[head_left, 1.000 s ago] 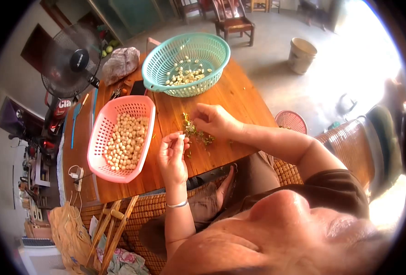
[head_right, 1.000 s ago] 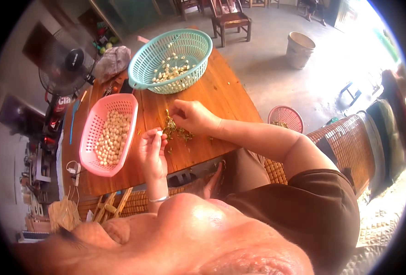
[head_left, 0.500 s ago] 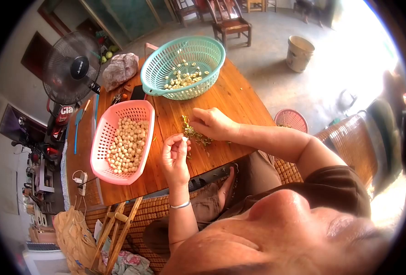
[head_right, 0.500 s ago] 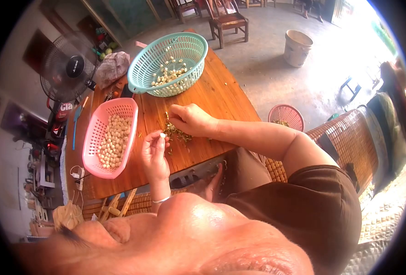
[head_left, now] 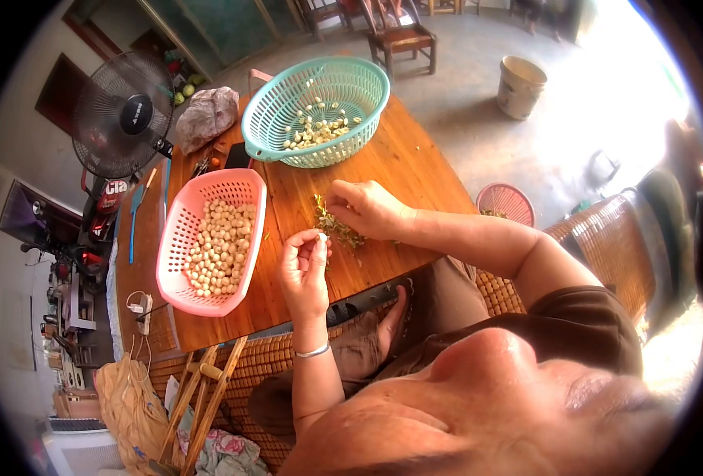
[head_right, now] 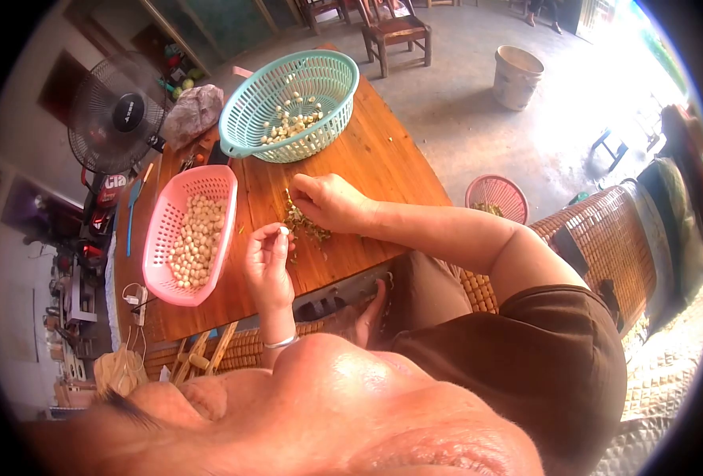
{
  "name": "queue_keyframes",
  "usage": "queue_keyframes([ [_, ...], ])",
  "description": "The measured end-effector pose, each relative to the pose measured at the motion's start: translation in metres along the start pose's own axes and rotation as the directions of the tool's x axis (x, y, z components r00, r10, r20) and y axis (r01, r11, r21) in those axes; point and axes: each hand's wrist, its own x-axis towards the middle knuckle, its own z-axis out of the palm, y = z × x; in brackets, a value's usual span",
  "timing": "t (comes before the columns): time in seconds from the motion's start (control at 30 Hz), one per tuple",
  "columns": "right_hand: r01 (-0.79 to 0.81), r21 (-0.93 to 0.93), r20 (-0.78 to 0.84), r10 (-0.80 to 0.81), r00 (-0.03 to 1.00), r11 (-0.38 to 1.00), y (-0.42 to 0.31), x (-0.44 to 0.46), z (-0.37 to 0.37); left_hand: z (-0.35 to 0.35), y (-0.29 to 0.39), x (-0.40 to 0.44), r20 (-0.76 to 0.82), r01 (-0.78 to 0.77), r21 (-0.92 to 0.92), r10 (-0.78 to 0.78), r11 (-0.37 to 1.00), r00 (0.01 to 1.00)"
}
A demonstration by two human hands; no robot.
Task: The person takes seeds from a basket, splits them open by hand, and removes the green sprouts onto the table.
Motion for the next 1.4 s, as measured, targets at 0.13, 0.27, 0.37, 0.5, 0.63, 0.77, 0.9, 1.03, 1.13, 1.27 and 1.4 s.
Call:
queue_keyframes([
  [0.13,0.107,0.005,-0.062,-0.107,0.992,0.994,0.005,0.001,0.003,0.002,0.003,0.0,0.006,-0.005,0.018,0.005,1.0,1.0],
  [0.27,0.191,-0.009,-0.072,-0.191,0.979,0.982,0.005,0.002,0.002,0.001,0.002,0.0,0.005,-0.004,0.008,0.004,1.0,1.0],
  [0.37,0.113,-0.005,0.013,-0.113,0.994,0.994,0.001,0.001,-0.002,0.001,0.002,0.0,0.008,-0.002,0.01,0.002,1.0,1.0],
  [0.5,-0.047,-0.054,0.102,0.052,0.993,0.997,0.001,0.0,-0.001,0.0,0.002,-0.001,0.017,0.01,0.004,-0.01,1.0,1.0],
  [0.63,0.219,-0.087,-0.124,-0.229,0.966,0.972,0.009,0.003,0.003,0.002,0.004,-0.001,-0.01,0.017,-0.016,-0.017,1.0,1.0],
  [0.77,0.088,-0.145,-0.054,-0.097,0.994,0.986,0.01,0.002,0.002,-0.001,-0.004,0.001,-0.008,0.013,-0.035,-0.014,0.999,1.0],
  [0.9,0.096,-0.107,-0.077,-0.105,0.992,0.99,-0.004,0.004,0.0,-0.004,-0.005,0.0,-0.008,-0.013,-0.034,0.013,0.999,1.0],
  [1.03,0.002,-0.08,0.033,0.0,0.999,0.997,0.001,0.003,-0.002,-0.004,-0.008,0.001,-0.002,-0.041,-0.055,0.041,0.998,0.999],
  [1.13,0.167,-0.105,-0.096,-0.177,0.979,0.98,-0.004,0.007,0.001,-0.004,-0.006,0.002,0.007,-0.037,-0.058,0.037,0.998,0.999],
  [1.27,-0.006,-0.071,0.054,0.01,0.998,0.997,-0.003,0.003,0.0,-0.004,-0.005,0.001,0.005,-0.006,-0.07,0.006,0.998,1.0],
  [1.4,0.118,-0.069,-0.03,-0.12,0.992,0.991,-0.004,0.004,-0.001,-0.005,-0.003,0.002,0.013,-0.015,-0.05,0.016,0.999,1.0],
])
